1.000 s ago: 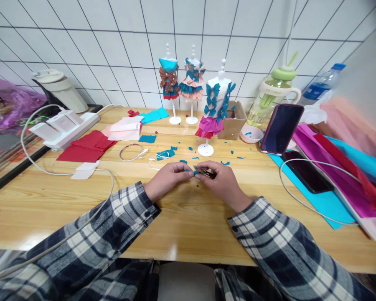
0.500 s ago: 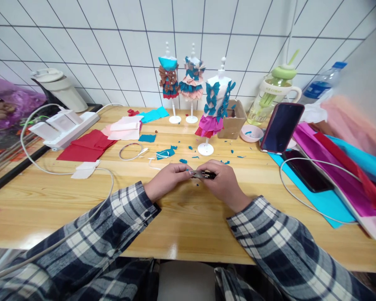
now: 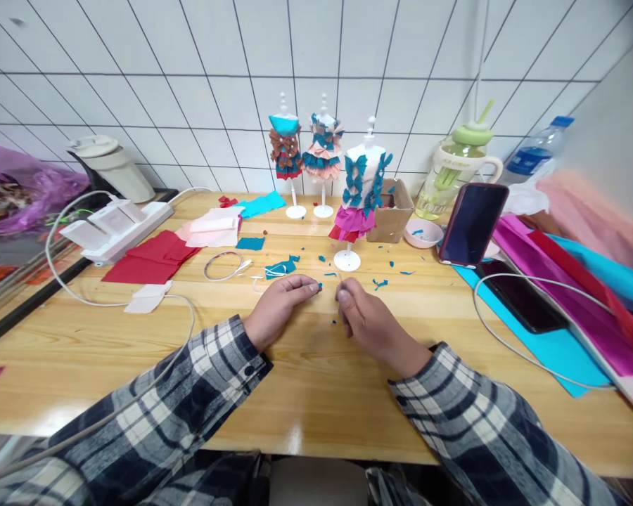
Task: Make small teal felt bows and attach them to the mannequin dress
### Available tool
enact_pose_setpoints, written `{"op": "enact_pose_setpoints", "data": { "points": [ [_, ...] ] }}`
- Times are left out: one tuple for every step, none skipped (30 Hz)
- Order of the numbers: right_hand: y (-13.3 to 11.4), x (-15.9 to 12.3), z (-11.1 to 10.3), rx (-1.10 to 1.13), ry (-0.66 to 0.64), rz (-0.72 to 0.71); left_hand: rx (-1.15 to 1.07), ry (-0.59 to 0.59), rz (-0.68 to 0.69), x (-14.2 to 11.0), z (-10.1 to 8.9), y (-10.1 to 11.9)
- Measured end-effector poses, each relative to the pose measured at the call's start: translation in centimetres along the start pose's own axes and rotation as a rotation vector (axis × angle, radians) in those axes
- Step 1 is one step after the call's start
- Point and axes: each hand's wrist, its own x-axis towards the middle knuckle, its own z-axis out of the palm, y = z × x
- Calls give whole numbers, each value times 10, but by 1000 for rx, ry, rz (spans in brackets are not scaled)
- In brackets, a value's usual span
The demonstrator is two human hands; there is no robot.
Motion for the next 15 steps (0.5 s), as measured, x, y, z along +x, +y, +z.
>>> {"op": "enact_pose_setpoints", "data": {
  "points": [
    [0,-1,2,-37,-30,1,-4,10,11,0,0,0],
    [0,-1,4,-65,-41,4,-7,15,15,0,0,0],
    [0,-2,6,-80,-38,8,-7,18,17,0,1,0],
    [0,-2,8,-83,-30,12,-3,18,18,0,1,0],
    [0,-2,10,-79,-30,13,3,15,22,0,1,0],
    [1,-3,12,-79,-41,13,14,12,30,-1,2,-1],
    [1,-3,13,-84,-57,10,32,9,43,-1,2,-1],
    [1,-3,14,-92,-72,6,58,6,55,-2,3,-1],
    [1,-3,15,-101,-82,2,85,3,63,-2,3,-1],
    [1,-4,15,-110,-89,-4,110,-2,66,-2,3,-1],
    [1,-4,15,-119,-92,-6,130,-4,66,-2,3,-1],
    [2,-4,16,-129,-93,-6,146,-8,62,-2,4,0],
    [2,-3,16,-138,-93,-4,156,-12,58,-3,4,0],
    [2,-3,16,-146,-91,-2,162,-15,54,-3,4,0],
    [2,-3,16,-150,-89,1,167,-18,52,-3,4,0]
  ]
}}
